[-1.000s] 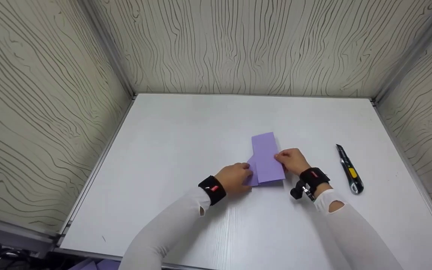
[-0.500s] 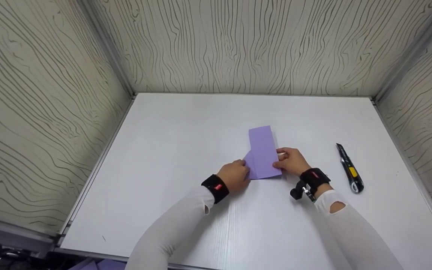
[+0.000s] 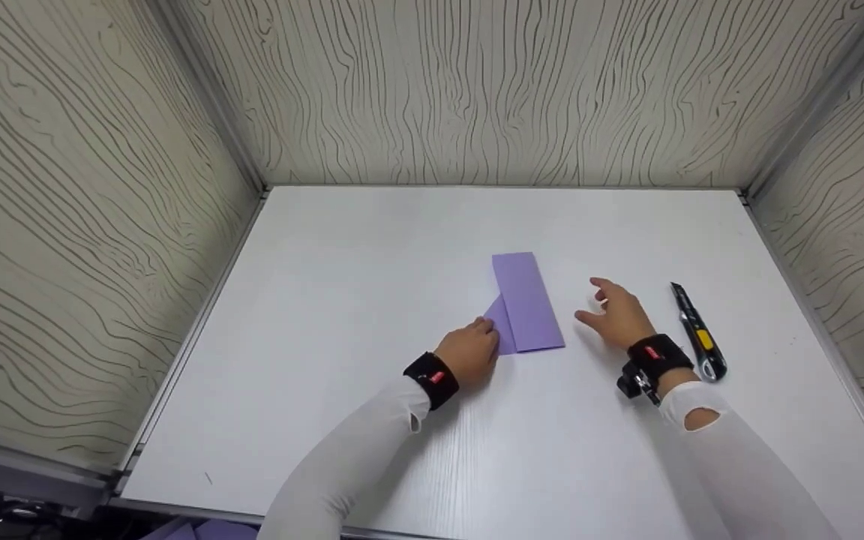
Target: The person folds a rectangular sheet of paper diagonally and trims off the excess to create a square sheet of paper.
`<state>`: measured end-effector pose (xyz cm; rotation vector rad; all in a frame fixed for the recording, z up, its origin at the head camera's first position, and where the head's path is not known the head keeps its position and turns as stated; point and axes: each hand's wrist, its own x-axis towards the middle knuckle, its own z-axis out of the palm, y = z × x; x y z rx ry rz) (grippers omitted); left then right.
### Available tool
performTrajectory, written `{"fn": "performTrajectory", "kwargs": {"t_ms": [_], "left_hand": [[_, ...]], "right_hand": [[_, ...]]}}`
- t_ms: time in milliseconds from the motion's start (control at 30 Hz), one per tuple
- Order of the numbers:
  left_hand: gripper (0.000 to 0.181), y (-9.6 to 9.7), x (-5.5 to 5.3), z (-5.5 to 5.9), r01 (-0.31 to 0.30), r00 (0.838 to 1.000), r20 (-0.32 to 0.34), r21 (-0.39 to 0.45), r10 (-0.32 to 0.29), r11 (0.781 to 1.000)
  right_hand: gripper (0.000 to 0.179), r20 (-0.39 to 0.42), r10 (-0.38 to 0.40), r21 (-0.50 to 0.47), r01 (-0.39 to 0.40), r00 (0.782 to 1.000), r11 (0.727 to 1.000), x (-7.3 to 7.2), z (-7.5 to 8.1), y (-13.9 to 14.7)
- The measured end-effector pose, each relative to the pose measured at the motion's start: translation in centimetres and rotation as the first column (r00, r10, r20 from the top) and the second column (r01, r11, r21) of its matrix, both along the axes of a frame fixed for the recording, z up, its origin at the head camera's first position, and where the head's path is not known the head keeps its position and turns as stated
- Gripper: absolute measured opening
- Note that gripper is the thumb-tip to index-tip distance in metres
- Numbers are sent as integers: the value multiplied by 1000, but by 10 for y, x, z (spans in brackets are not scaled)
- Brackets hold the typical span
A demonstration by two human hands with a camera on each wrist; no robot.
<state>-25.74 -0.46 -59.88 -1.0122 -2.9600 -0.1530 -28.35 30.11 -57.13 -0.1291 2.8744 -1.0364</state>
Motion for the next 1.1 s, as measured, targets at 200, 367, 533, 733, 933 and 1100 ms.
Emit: {"fn": "performTrajectory", "kwargs": {"t_ms": [200, 367, 533, 733, 933, 1100], "left_hand": [[26, -1, -7, 5, 22, 998, 56, -17, -21, 1000], [20, -4, -9, 7, 30, 998, 54, 17, -31, 999], [17, -6, -12, 8, 44, 998, 50, 39, -46, 998], [15, -6, -14, 5, 55, 998, 40, 53, -57, 997], [14, -6, -14, 2, 49, 998, 42, 57, -51, 997], [16, -6, -13, 3, 40, 997, 64, 54, -43, 998]], "right_hand": [[79, -76, -74, 208, 89, 994, 974, 2, 11, 33], [78, -129, -154, 290, 186, 980, 939, 7, 9, 64], [79, -91, -241, 344, 258, 966, 903, 19, 6, 86], [73, 33, -315, 356, 284, 948, 890, 31, 8, 109], [50, 136, -281, 324, 226, 950, 919, 38, 3, 123], [45, 143, -269, 331, 210, 953, 920, 41, -1, 121]]}}
